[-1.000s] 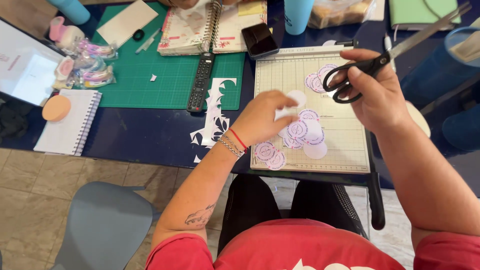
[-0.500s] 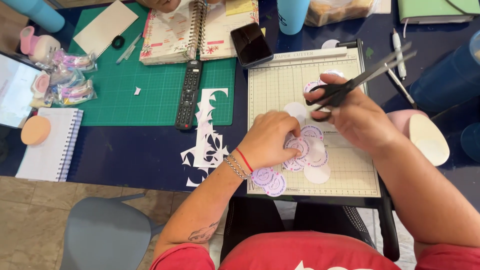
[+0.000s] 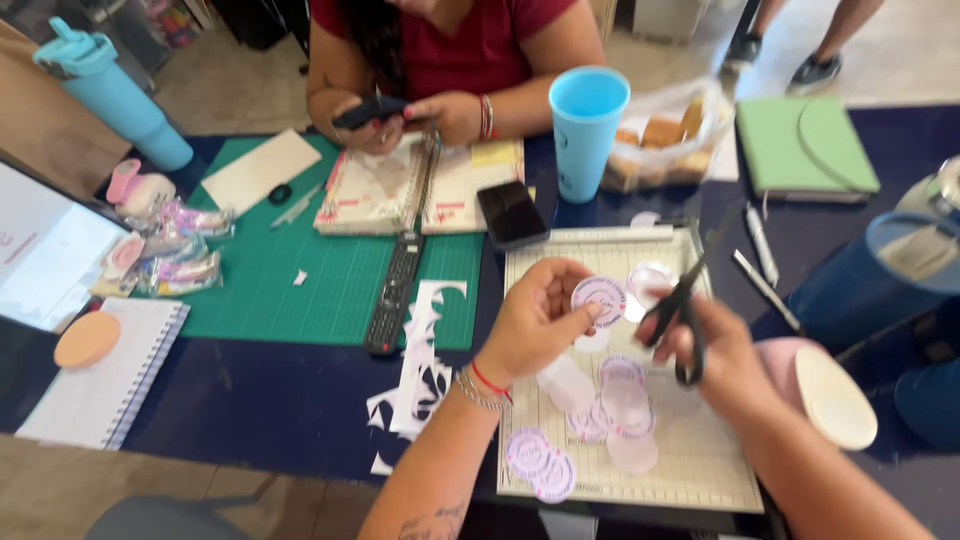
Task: Using a manual circle punch and scissors to cut out printed labels from paper
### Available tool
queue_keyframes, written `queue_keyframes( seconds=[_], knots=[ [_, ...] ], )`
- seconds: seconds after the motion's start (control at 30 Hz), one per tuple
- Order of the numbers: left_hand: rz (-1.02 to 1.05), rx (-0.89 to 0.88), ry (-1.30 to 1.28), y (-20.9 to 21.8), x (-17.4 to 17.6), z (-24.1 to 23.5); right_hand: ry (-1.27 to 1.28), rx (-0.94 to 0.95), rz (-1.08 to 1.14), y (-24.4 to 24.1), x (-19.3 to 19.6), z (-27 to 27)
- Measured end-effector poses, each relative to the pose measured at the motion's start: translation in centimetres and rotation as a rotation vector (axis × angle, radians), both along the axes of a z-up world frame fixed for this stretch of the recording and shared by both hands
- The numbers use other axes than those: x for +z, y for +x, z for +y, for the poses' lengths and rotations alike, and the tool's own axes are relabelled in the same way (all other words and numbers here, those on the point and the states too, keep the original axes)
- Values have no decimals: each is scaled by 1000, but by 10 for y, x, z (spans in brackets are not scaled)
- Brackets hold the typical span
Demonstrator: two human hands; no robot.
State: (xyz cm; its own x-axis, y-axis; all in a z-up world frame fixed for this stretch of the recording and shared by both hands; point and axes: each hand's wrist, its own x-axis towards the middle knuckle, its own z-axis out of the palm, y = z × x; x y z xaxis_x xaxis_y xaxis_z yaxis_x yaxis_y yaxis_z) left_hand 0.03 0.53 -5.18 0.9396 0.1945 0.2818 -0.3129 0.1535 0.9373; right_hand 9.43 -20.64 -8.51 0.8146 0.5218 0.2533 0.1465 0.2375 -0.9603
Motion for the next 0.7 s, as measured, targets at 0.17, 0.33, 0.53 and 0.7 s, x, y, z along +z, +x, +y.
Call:
queue_keyframes(
  seconds=[0.17, 0.33, 0.53, 0.7],
  knots=[
    [-46, 111, -79, -13, -2, 2, -423, 112, -27, -17, 12, -6],
    [-25, 179, 81, -26, 3, 1, -386, 236, -31, -17, -1, -7],
    [-69, 223, 161, -26, 1, 3, -321, 296, -12, -7, -14, -13],
    [-103, 303, 227, -27, 0, 5, -372, 292, -10, -9, -12, -14]
  ],
)
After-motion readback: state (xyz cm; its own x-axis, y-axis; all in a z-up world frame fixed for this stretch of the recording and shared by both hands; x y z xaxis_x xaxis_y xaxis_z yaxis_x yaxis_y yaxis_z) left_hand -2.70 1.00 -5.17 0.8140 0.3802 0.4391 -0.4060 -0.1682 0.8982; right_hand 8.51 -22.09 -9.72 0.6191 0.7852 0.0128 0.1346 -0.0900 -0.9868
